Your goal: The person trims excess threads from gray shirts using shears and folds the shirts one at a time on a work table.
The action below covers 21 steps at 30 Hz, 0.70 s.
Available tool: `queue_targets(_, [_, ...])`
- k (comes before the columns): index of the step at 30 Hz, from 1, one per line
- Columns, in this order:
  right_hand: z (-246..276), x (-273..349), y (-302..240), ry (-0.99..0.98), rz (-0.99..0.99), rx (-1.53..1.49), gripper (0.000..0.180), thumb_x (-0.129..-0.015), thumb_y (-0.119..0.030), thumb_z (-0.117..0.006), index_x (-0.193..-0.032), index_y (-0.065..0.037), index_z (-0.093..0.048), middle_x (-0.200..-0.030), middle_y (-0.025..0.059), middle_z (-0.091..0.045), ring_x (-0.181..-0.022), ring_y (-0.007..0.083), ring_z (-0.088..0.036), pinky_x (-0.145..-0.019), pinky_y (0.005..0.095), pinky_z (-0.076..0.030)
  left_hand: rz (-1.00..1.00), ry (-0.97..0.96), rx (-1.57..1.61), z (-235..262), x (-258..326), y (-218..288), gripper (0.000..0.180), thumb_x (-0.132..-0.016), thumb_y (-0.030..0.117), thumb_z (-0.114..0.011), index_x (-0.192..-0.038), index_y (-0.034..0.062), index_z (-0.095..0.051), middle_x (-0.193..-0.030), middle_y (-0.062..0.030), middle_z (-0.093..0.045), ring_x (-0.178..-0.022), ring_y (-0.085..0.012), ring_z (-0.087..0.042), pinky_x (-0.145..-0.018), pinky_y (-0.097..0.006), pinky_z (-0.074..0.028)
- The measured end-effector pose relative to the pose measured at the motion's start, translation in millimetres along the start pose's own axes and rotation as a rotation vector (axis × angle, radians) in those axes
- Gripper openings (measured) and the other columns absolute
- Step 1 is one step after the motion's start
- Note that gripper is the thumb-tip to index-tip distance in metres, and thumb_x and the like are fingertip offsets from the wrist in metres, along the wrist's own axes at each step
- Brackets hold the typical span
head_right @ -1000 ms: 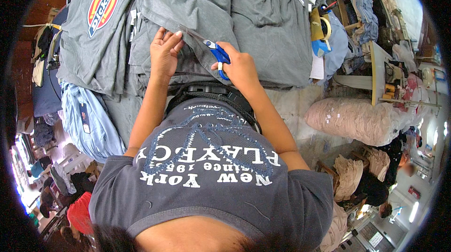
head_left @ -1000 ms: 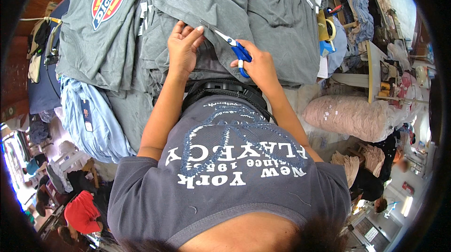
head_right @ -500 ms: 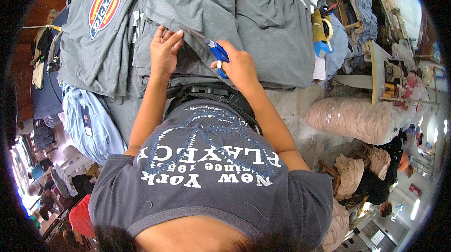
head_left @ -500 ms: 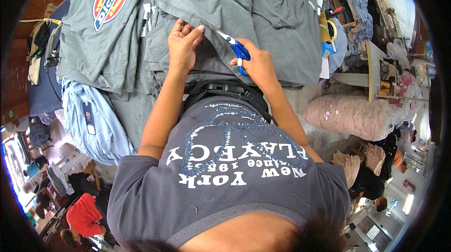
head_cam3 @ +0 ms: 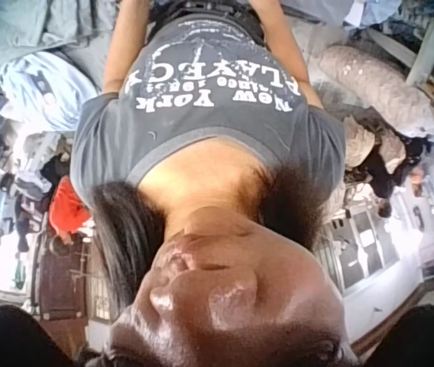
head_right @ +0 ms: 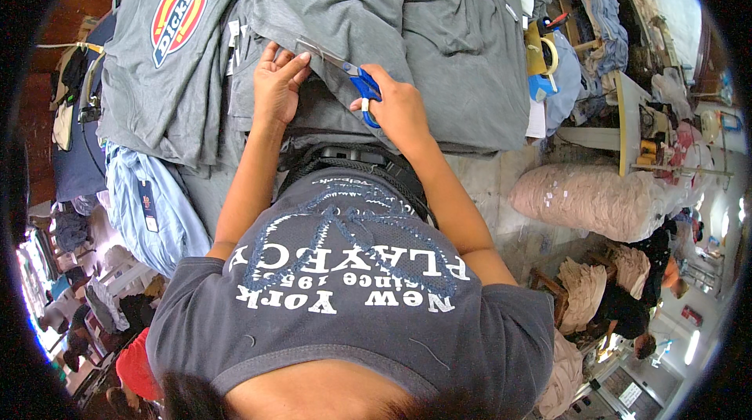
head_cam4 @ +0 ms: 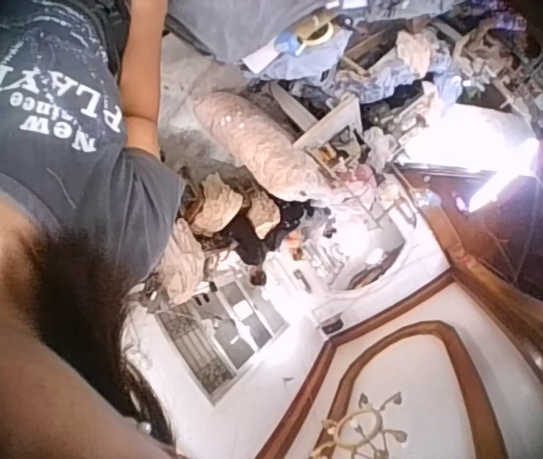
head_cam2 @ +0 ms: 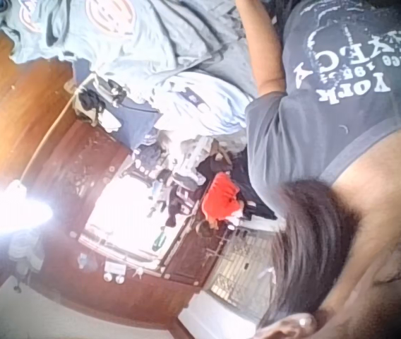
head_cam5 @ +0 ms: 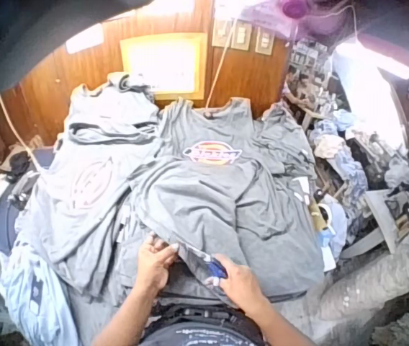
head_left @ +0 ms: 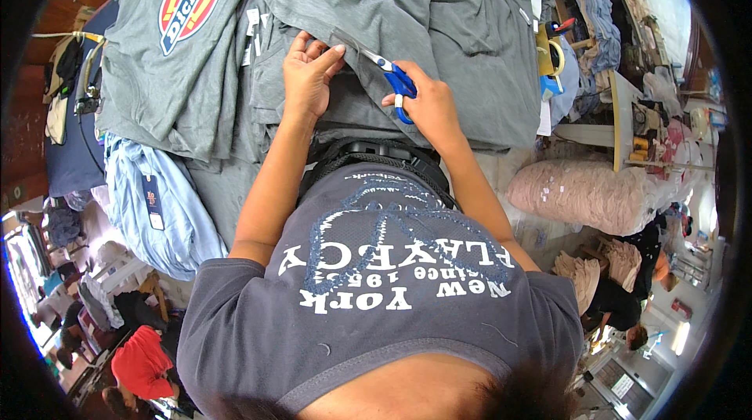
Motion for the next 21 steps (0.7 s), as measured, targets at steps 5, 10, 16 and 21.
queue_targets(5, [-1, 2, 3, -0.038, -0.063, -0.046, 0.052, -0.059, -0.032, -0.071, -0.102, -0.011, -0.051, -0.075, 0.0152, -0.061, -0.068, 0.0325, -0.059, -0.058, 0.0385, -0.045, -0.001, -0.018, -0.011, -2, -1, 1, 0.059, -0.069, -0.007, -0.061, -0.12, 0.0025, -0.031, -0.089, -0.0039, -0.055, -0.078, -0.0123, -0.057, -0.065, -0.023, -0.049])
queue_targets(10, [-1, -7, -17, 0.018, 0.008, 0.074, 0.055, -0.058, -0.028, -0.075, -0.104, -0.011, -0.051, -0.07, 0.015, -0.058, -0.064, 0.0281, -0.059, -0.057, 0.0331, -0.044, -0.01, -0.069, -0.02, 1, -3, -1, 0.056, -0.069, -0.007, -0.06, -0.118, 0.0029, -0.034, -0.092, -0.0049, -0.057, -0.079, -0.0121, -0.057, -0.065, -0.023, -0.049])
queue_targets(16, [-3, -7, -14, -0.01, -0.004, 0.045, 0.048, -0.062, -0.026, -0.071, -0.103, -0.011, -0.052, -0.074, 0.0148, -0.061, -0.067, 0.0316, -0.06, -0.057, 0.0375, -0.045, -0.005, -0.078, -0.012, -3, -1, 5, 0.051, -0.071, -0.006, -0.06, -0.115, 0.0031, -0.036, -0.089, -0.0033, -0.056, -0.077, -0.011, -0.057, -0.065, -0.022, -0.049])
queue_targets(21, [-5, -2, -9, 0.012, -0.023, -0.031, 0.043, -0.063, -0.022, -0.07, -0.101, -0.01, -0.053, -0.073, 0.0149, -0.061, -0.065, 0.0316, -0.06, -0.056, 0.0368, -0.045, 0.027, -0.01, 0.085, 8, -14, 6, 0.039, -0.072, -0.004, -0.059, -0.105, 0.004, -0.04, -0.079, 0.0016, -0.052, -0.07, -0.0081, -0.055, -0.063, -0.023, -0.048])
Point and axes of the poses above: each hand's wrist, its own x-axis away from the middle knuckle, its own z-axis out of the back of the hand, y = z × x, the point moved 5 cm from there along -x, towards the middle knuckle
